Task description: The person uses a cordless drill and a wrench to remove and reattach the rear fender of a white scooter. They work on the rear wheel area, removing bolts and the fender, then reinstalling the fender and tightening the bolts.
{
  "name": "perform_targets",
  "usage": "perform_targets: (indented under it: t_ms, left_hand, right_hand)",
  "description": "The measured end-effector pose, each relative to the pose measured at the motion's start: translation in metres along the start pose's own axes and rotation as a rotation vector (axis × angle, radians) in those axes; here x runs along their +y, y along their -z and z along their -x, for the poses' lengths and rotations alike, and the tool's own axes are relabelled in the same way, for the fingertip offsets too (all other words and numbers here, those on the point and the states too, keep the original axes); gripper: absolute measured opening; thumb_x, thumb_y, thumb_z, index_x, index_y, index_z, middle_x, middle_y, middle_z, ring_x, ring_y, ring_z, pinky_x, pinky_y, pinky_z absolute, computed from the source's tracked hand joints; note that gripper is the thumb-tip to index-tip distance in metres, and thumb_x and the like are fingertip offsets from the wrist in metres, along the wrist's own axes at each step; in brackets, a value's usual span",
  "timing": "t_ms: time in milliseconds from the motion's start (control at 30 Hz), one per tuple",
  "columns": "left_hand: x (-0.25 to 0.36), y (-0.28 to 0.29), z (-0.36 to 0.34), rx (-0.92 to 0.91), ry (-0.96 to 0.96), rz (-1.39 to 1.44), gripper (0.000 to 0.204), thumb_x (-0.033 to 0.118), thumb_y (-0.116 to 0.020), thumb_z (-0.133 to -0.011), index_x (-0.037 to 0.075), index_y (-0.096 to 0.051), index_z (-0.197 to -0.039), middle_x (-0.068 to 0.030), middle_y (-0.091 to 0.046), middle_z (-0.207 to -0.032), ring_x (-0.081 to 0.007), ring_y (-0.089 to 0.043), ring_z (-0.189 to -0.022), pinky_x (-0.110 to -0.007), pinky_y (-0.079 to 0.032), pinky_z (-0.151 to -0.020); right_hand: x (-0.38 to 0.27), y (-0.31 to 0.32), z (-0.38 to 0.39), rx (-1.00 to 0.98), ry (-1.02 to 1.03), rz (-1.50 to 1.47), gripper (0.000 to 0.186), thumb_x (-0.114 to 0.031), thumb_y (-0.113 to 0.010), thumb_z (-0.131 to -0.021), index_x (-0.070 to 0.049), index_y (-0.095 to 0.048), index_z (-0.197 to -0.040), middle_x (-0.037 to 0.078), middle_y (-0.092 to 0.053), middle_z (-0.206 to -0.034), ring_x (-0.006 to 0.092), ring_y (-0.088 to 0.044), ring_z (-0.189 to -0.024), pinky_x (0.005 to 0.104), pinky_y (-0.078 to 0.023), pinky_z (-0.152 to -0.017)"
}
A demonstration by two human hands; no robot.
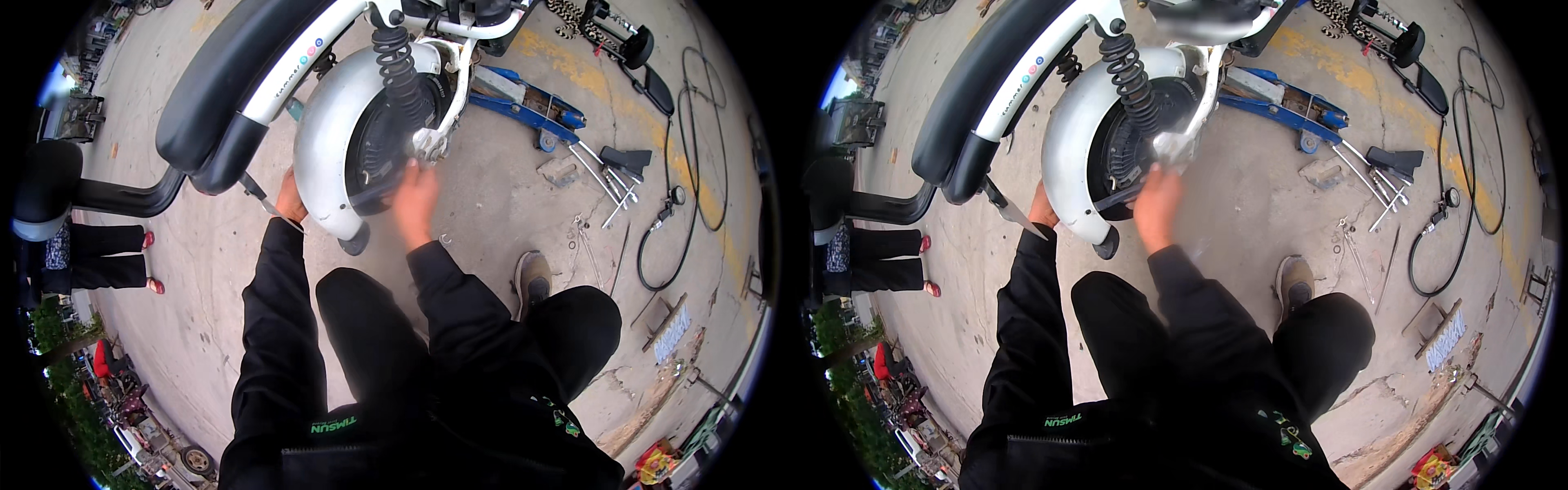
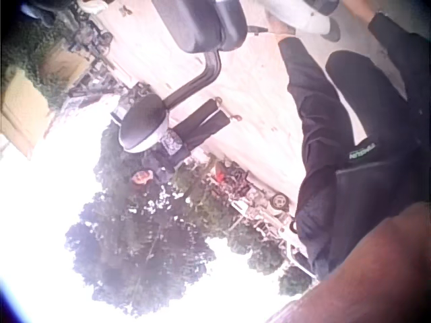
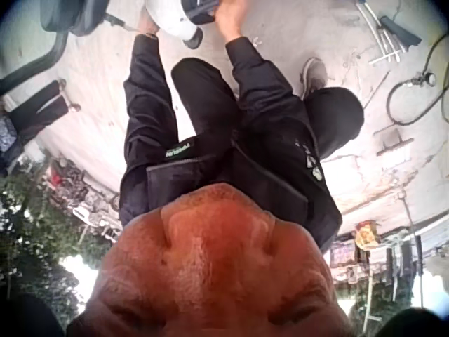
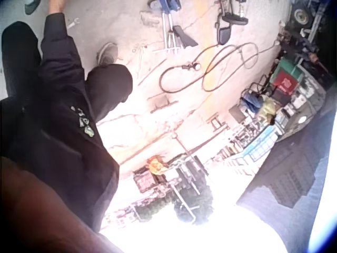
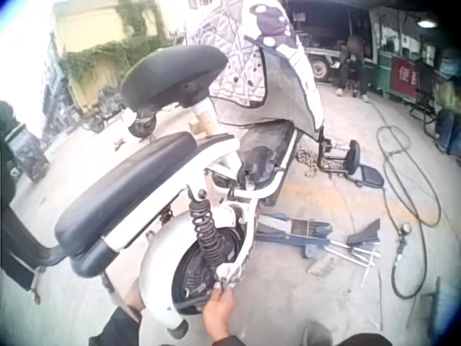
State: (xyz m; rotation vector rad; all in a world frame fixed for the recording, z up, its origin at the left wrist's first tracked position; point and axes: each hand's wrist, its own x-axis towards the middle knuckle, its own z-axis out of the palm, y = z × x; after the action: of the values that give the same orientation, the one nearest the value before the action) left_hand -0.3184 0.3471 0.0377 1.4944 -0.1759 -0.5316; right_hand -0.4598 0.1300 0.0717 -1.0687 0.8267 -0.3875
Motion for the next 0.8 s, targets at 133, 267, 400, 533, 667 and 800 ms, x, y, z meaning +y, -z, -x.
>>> perform_targets:
  t_ms: [133, 267, 400, 533, 667, 800]
  left_hand:
    - [0.015, -0.017, -0.044, -0.173, 0.001, -0.292, 0.051, 0.027, -0.06, -0.097, -0.005, -0.05, -0.135, -0.0144, -0.065, -0.121, -0.0221, -0.068, -0.1, -0.036, -0.056, -0.087]
    - [0.028, -0.013, -0.053, -0.207, 0.001, -0.434, 0.05, 0.027, -0.06, -0.096, -0.004, -0.051, -0.134, -0.0147, -0.066, -0.12, -0.0225, -0.068, -0.1, -0.036, -0.056, -0.087]
    - [0.039, -0.019, -0.053, -0.162, -0.008, -0.54, 0.049, 0.027, -0.06, -0.096, -0.004, -0.052, -0.133, -0.015, -0.066, -0.119, -0.0229, -0.068, -0.1, -0.036, -0.056, -0.086]
    - [0.071, -0.027, -0.048, -0.087, -0.025, -0.636, 0.048, 0.027, -0.059, -0.096, -0.004, -0.053, -0.132, -0.0152, -0.066, -0.118, -0.0232, -0.068, -0.099, -0.036, -0.056, -0.086]
    - [0.094, -0.033, -0.043, -0.019, -0.021, -0.691, 0.047, 0.027, -0.059, -0.095, -0.003, -0.054, -0.13, -0.0155, -0.066, -0.117, -0.0236, -0.068, -0.099, -0.036, -0.056, -0.086]
    - [0.117, -0.048, -0.043, 0.03, -0.045, -0.751, 0.046, 0.027, -0.059, -0.095, -0.003, -0.055, -0.129, -0.0158, -0.067, -0.116, -0.024, -0.068, -0.098, -0.036, -0.056, -0.085]
  right_hand:
    - [0.028, 0.0, -0.015, 0.099, 0.098, 0.031, 0.035, -0.032, -0.047, -0.105, 0.003, -0.048, -0.109, 0.011, -0.055, -0.084, 0.0197, -0.062, -0.055, 0.0304, -0.055, -0.043]
    - [0.018, -0.011, 0.001, 0.111, 0.045, -0.017, 0.035, -0.032, -0.046, -0.105, 0.003, -0.048, -0.111, 0.013, -0.055, -0.086, 0.0207, -0.063, -0.058, 0.0304, -0.055, -0.045]
    - [0.042, -0.004, -0.02, 0.431, 0.773, 0.628, 0.035, -0.028, -0.046, -0.105, 0.005, -0.046, -0.117, 0.018, -0.06, -0.088, 0.0265, -0.065, -0.065, 0.0366, -0.053, -0.057]
    - [0.024, -0.016, -0.002, 0.312, 0.3, 0.388, 0.036, -0.023, -0.047, -0.104, 0.007, -0.042, -0.124, 0.023, -0.066, -0.09, 0.0345, -0.066, -0.078, 0.0437, -0.049, -0.071]
    - [0.022, -0.02, 0.002, 0.366, 0.326, 0.321, 0.037, -0.019, -0.048, -0.103, 0.005, -0.04, -0.131, 0.021, -0.067, -0.092, 0.0348, -0.067, -0.086, 0.0444, -0.048, -0.076]
    - [0.024, -0.025, 0.003, 0.383, 0.188, 0.227, 0.042, -0.019, -0.047, -0.103, 0.003, -0.039, -0.137, 0.019, -0.066, -0.092, 0.034, -0.064, -0.085, 0.0438, -0.047, -0.076]
